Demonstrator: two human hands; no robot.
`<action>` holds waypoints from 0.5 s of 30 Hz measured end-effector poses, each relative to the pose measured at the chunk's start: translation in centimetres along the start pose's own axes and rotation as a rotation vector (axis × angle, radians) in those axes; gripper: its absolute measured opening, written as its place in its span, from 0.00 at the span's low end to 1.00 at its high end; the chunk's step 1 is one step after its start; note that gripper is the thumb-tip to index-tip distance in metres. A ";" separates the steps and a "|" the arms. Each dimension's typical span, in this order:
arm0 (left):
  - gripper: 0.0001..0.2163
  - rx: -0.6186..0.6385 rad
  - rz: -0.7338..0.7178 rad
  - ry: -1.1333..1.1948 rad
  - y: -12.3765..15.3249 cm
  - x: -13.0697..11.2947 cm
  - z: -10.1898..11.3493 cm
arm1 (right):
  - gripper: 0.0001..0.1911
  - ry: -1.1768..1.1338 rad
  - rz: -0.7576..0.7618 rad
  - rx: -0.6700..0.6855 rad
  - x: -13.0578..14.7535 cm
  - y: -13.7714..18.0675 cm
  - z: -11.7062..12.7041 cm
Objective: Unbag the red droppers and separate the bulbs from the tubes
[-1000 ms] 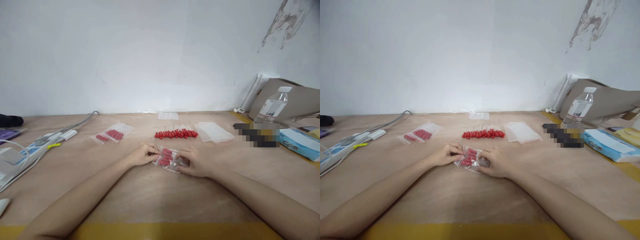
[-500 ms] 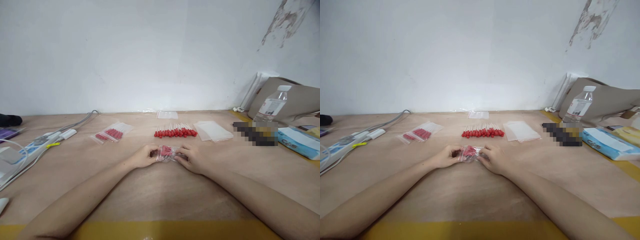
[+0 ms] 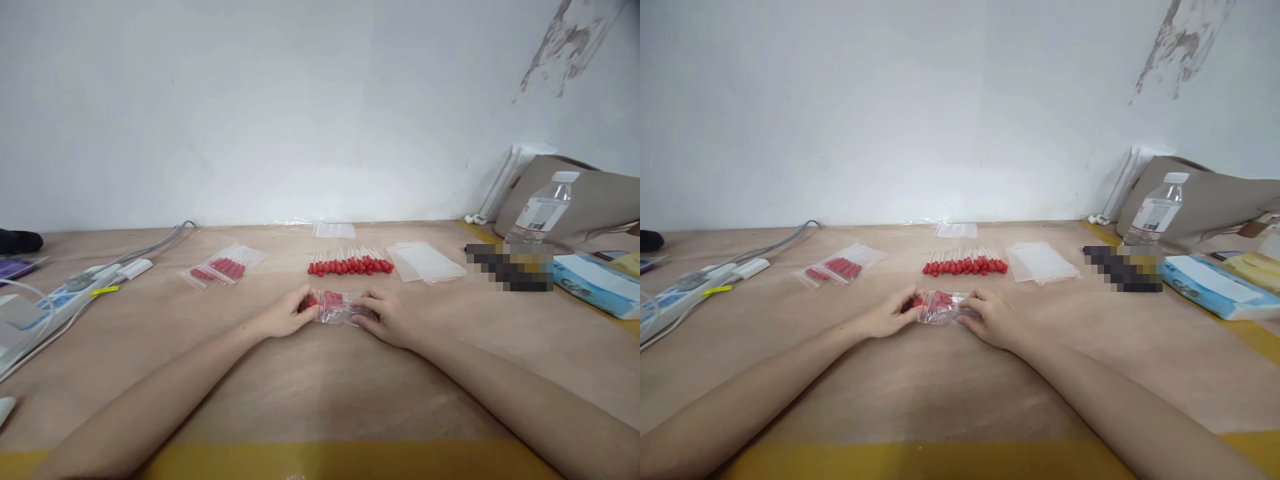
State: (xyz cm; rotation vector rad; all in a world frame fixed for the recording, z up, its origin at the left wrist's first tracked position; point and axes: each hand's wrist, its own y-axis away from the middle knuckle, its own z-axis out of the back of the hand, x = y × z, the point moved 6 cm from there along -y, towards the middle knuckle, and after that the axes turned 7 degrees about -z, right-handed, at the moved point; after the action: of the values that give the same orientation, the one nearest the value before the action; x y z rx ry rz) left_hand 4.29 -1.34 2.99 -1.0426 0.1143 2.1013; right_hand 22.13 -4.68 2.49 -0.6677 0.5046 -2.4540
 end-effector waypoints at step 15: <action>0.09 -0.686 0.124 -0.136 1.5 3.1 14.2 | 0.11 -0.010 -0.016 0.004 -0.2 -0.1 0.0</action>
State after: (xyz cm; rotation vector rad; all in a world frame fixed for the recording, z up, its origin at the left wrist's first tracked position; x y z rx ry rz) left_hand -6.97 5.06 9.82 -1.2902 -0.6673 2.3758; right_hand 22.26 -4.55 2.49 -0.6842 0.4917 -2.4645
